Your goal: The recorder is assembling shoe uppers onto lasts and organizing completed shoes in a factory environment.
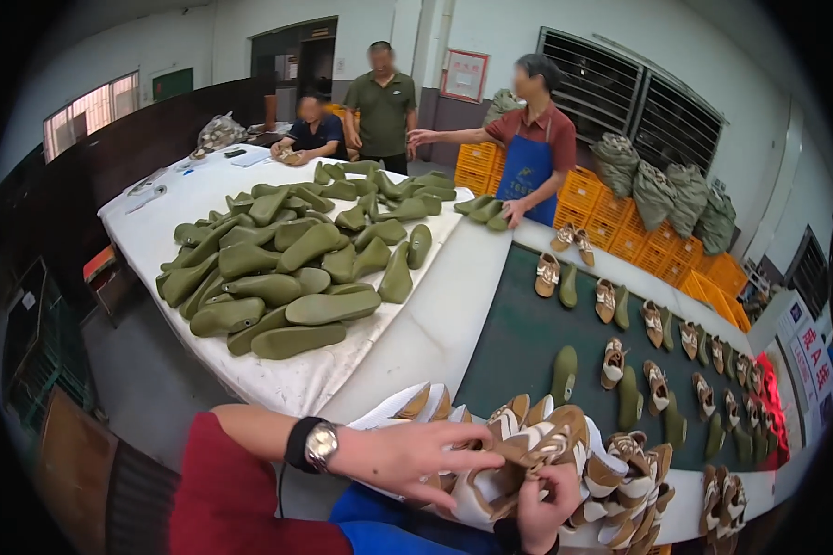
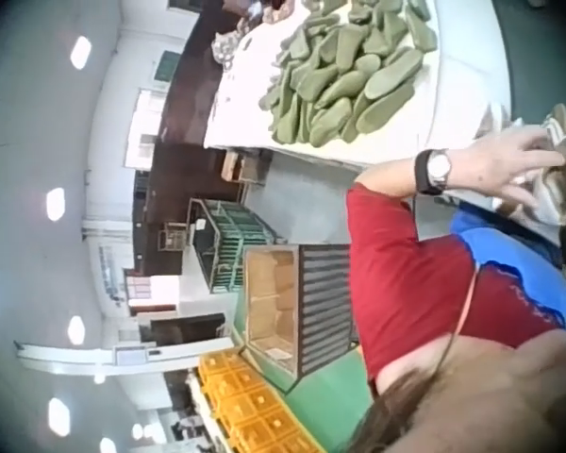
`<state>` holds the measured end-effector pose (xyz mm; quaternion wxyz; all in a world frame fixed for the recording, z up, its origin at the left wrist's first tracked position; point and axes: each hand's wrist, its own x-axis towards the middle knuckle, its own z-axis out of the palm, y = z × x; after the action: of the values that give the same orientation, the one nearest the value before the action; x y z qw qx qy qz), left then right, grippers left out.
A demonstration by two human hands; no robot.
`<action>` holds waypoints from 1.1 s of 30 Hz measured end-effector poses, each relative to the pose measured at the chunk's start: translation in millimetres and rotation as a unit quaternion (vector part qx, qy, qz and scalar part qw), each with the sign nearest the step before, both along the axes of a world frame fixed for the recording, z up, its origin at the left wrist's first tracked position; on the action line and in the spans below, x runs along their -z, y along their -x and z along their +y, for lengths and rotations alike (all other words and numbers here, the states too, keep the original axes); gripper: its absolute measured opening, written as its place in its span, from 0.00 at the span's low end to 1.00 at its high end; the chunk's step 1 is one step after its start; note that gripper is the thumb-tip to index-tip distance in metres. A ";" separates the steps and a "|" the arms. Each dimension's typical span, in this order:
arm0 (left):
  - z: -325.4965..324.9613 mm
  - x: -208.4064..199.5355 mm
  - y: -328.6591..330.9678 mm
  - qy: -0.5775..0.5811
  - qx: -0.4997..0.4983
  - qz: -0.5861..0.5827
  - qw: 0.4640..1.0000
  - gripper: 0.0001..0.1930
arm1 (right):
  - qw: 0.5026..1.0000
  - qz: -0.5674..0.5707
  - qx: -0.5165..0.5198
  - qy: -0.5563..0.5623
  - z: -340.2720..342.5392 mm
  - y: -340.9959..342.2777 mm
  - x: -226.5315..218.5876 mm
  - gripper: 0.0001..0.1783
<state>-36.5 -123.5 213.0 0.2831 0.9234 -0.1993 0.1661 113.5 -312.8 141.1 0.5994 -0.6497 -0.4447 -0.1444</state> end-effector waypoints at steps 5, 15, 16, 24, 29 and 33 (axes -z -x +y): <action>-19.2 10.1 -15.4 -0.047 0.032 -0.037 0.998 0.28 | 0.999 -0.022 0.036 -0.019 1.5 -0.5 -17.7 0.07; 88.8 -15.3 -91.6 -0.012 -0.189 -0.042 0.981 0.25 | 0.988 0.097 0.117 0.009 -103.1 -36.0 26.2 0.16; 106.9 -21.3 -106.3 -0.027 -0.239 -0.041 0.970 0.25 | 0.980 0.118 0.161 0.025 -126.8 -38.1 35.7 0.12; 234.1 80.6 -296.1 0.126 -0.383 0.062 0.913 0.28 | 0.851 0.332 0.338 0.227 -282.9 2.3 242.2 0.08; 187.7 178.0 -390.4 0.128 -0.370 0.140 0.910 0.27 | 0.849 0.168 0.347 0.362 -236.5 29.3 308.5 0.07; 156.6 251.8 -442.3 0.067 -0.357 0.066 0.930 0.27 | 0.848 0.291 0.305 0.320 -230.5 35.3 364.8 0.16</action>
<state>405.9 33.1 -38.9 0.2786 0.9214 0.1738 0.2076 78.3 -543.3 -223.7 0.3865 -0.9205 -0.0505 0.0260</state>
